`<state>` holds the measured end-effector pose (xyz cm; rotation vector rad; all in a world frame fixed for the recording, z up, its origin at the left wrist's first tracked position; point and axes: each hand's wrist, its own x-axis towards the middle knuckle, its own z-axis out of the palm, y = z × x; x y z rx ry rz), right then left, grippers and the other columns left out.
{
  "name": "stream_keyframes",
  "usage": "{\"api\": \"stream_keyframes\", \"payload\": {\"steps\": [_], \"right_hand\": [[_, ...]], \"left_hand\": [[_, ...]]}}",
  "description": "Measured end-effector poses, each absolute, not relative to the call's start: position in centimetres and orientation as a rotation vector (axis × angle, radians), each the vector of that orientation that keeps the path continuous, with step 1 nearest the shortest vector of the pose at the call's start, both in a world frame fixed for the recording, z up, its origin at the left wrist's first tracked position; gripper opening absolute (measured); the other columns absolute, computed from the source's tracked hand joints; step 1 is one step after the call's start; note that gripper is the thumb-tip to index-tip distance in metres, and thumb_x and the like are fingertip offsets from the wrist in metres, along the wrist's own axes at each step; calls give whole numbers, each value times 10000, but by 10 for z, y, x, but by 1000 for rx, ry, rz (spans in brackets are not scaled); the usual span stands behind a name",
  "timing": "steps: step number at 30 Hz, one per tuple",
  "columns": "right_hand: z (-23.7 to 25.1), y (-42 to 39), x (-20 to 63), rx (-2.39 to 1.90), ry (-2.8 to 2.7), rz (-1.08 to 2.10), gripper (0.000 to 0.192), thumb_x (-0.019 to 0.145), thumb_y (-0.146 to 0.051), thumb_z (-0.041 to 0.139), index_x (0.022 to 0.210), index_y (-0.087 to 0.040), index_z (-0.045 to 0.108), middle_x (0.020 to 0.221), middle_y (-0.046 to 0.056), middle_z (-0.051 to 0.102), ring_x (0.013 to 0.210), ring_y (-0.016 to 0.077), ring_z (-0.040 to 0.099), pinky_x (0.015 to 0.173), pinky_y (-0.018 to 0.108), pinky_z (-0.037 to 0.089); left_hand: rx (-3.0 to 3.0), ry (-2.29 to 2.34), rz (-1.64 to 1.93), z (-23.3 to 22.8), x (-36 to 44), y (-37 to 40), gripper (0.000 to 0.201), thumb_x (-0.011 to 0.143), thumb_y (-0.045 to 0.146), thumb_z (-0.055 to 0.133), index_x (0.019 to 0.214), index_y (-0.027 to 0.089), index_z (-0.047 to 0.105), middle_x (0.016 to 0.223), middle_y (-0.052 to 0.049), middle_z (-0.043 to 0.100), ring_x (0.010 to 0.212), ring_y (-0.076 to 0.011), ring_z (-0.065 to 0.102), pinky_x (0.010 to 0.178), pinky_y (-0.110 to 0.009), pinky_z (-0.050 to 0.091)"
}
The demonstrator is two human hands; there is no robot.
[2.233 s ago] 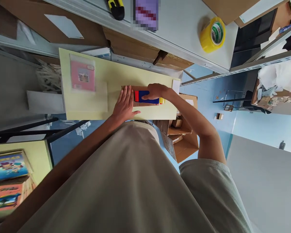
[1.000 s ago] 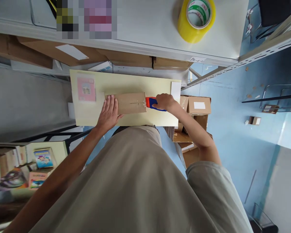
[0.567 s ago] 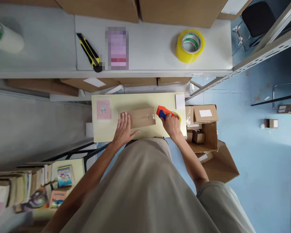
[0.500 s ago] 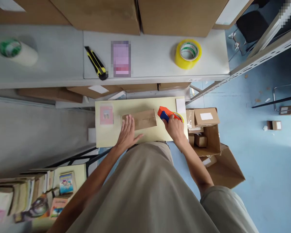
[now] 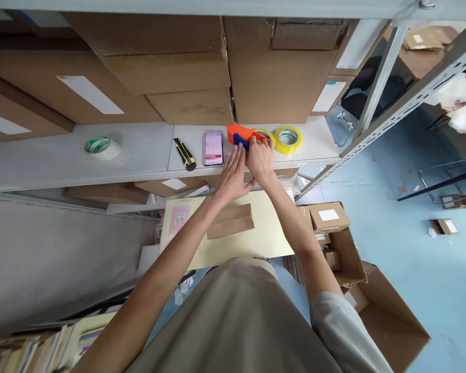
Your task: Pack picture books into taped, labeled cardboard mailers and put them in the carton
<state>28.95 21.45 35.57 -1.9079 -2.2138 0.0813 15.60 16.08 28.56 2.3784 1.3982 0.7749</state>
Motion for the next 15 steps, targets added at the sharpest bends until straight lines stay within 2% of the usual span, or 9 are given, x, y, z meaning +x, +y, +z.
{"api": "stream_keyframes", "payload": {"steps": [3,6,9,11,13,15], "right_hand": [[338,236,283,-1941,-2248,103,503,1215,-309,426,1558,-54,691,1366,285,832,1430,418,707,1320,596,403],[322,233,289,-1893,-2264,57,645,1221,-420,470,1721,-27,578,1578,333,724,1555,469,613,1351,678,390],[299,191,306,-1805,-2248,30,766,1253,-518,347,1875,-73,388,1800,331,526,1691,513,476,1355,747,393],[277,144,316,-1821,-2240,115,795,1266,-546,232,1910,-88,320,1862,323,452,1751,517,421,1342,738,434],[252,90,319,-1904,-2256,315,811,1269,-562,206,1903,-72,333,1839,336,498,1721,489,501,1312,661,509],[228,43,314,-2012,-2291,624,818,1270,-568,269,1867,-21,381,1778,362,581,1618,444,641,1249,538,585]], "left_hand": [[2368,1361,753,276,158,147,1206,1071,408,764,1937,57,2,2019,-304,60,1914,-419,38,1572,-647,95],[2284,1344,743,257,145,109,1088,1130,470,686,1938,83,69,2021,-284,135,1917,-386,91,1574,-611,133],[2014,1523,677,225,104,58,1044,1142,579,640,1911,49,173,1992,-323,219,1903,-418,185,1552,-617,209],[1731,1764,629,199,69,18,1035,1129,652,630,1875,29,274,1953,-349,316,1863,-440,322,1519,-598,308],[1442,1983,538,178,42,-20,1013,1101,706,654,1814,31,401,1864,-363,483,1760,-459,514,1435,-578,451],[1253,2059,404,165,32,-50,933,1077,726,690,1716,62,539,1704,-340,675,1595,-458,691,1305,-550,576]]}}
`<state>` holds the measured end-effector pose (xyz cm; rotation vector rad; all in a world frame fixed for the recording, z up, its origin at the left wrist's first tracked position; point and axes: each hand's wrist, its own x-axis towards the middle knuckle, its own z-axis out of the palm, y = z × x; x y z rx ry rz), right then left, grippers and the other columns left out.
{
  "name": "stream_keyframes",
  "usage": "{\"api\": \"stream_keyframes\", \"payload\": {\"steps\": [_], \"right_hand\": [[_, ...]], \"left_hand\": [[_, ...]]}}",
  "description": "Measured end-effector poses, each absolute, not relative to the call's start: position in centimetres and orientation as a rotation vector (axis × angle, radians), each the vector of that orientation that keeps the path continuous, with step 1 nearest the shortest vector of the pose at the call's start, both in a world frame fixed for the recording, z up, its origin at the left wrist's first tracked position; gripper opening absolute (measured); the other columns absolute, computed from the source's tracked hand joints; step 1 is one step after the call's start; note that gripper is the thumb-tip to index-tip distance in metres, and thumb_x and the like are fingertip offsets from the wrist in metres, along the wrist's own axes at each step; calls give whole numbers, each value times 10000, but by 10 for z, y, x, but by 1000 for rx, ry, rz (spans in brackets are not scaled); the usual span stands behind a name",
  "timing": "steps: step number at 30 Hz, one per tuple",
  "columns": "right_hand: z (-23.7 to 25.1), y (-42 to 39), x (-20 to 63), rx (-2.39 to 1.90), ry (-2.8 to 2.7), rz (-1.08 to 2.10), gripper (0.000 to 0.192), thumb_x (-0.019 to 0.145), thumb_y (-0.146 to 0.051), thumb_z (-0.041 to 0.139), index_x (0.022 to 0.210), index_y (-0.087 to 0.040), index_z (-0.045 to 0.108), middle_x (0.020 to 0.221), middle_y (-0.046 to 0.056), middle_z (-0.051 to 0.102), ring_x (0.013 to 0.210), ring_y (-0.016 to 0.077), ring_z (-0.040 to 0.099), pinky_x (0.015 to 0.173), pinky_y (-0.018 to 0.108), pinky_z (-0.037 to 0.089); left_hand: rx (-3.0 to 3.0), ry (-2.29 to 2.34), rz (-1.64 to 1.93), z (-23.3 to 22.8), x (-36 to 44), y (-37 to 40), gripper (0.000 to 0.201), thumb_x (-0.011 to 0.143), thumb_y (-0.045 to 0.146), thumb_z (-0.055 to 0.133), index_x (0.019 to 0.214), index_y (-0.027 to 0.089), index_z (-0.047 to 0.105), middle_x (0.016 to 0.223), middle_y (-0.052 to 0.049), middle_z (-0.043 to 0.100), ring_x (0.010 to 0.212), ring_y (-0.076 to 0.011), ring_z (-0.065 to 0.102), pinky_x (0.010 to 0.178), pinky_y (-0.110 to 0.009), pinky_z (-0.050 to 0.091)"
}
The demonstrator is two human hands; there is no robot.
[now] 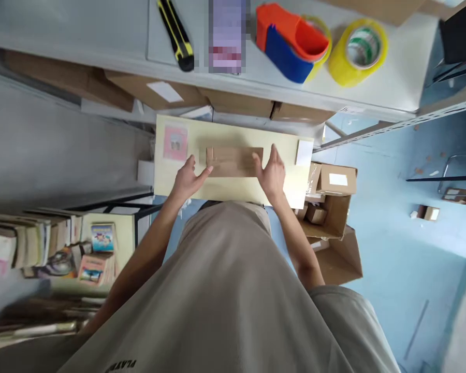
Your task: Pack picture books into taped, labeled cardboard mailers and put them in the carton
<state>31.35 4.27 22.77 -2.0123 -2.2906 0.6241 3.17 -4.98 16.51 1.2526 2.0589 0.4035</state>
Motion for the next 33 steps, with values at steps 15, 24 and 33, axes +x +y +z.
{"api": "stream_keyframes", "payload": {"steps": [15,24,33], "right_hand": [[151,29,298,-2126,-1964,882,690,1254,-430,295,1718,-103,688,1624,284,735,1431,283,762,1091,396,659],[122,16,330,-1693,-1517,1053,566,1199,-651,587,1396,-230,909,1490,175,815,1458,307,746,1256,493,615],[82,-40,363,-1742,-1402,1160,510,1087,-674,741,1155,-210,939,1314,174,830,1153,304,819,1080,516,717]], "left_hand": [[1120,2211,402,153,52,-28,568,1181,662,597,922,226,852,867,-106,824,907,-291,746,764,-343,409],[1103,2040,718,137,32,-42,499,1171,550,653,881,196,850,772,-49,750,819,-223,722,734,-294,463],[967,1823,866,72,27,-80,349,1006,311,800,1308,181,916,1335,-125,898,1146,-281,873,1098,-397,702]]}}
